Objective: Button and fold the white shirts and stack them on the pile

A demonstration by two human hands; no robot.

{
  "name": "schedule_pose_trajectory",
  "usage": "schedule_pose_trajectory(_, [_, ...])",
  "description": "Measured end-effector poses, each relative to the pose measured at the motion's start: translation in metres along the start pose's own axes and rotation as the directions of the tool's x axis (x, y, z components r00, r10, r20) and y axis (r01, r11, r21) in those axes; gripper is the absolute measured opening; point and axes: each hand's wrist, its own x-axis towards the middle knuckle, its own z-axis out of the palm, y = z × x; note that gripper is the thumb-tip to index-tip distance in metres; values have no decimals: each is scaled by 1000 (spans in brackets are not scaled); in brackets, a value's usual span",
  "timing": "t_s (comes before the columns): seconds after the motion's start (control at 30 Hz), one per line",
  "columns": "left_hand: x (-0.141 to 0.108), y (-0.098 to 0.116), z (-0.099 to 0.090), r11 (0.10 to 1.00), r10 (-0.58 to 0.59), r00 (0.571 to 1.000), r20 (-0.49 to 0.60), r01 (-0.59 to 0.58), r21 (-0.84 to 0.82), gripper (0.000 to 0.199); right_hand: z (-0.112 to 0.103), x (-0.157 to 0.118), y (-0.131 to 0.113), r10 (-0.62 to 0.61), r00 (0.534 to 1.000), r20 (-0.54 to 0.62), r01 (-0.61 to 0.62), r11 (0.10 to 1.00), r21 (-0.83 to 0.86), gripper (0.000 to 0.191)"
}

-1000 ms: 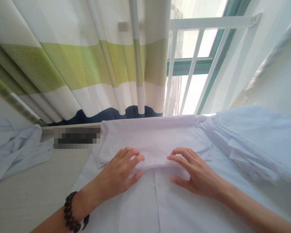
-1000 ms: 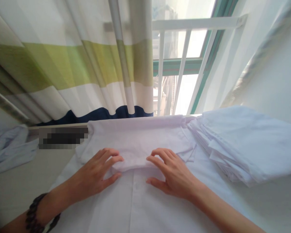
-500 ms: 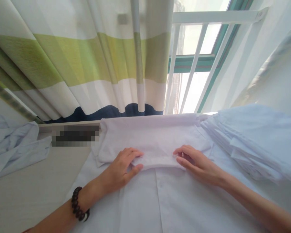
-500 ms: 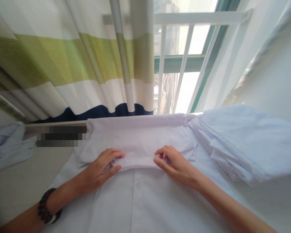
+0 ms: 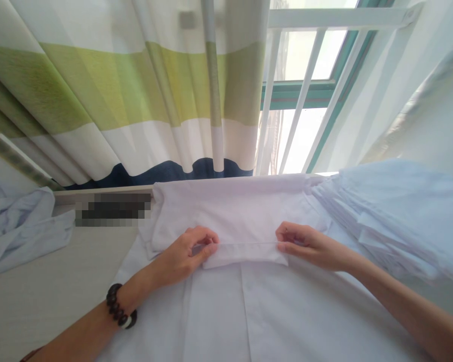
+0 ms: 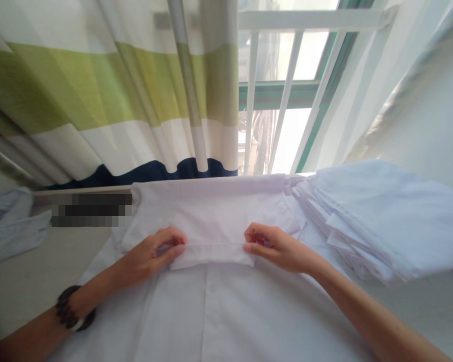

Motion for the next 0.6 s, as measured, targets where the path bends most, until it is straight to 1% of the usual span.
schedule_pose_trajectory(0.1, [2, 0, -1, 998, 3, 1000, 23, -5, 66, 24, 1, 0, 2, -6, 1000, -8, 6, 1000, -20, 26])
schedule_pose_trajectory(0.2, [3, -3, 0, 997, 5, 999, 49, -9, 82, 26, 2, 0, 2, 4, 1000, -8, -5, 995, -101, 24])
schedule_pose_trajectory(0.27, [3, -5, 1, 995, 20, 999, 39, -24, 97, 26, 3, 0, 2, -3, 1000, -11, 1, 990, -144, 24])
schedule_pose_trajectory(0.4, [4, -12, 5, 990, 120, 992, -41, -116, 80, 29, 9, 1, 1, -5, 998, -62, -6, 985, -172, 23])
schedule_pose_trajectory(0.47, [4, -16, 7, 986, 152, 987, -56, -147, 78, 31, 10, 0, 1, -2, 996, -93, -16, 982, -186, 24])
schedule_pose_trajectory(0.53, [4, -18, 9, 976, 185, 980, -79, -174, 129, 31, 11, 0, 0, -10, 996, -93, -9, 978, -207, 26])
schedule_pose_trajectory(0.57, [3, -18, 9, 962, 230, 968, -99, -210, 176, 29, 11, -1, 0, -19, 996, -88, -2, 974, -226, 26])
schedule_pose_trajectory(0.6, [2, -17, 9, 936, 295, 948, -118, -262, 237, 26, 11, -2, 0, -31, 996, -82, 9, 968, -250, 28])
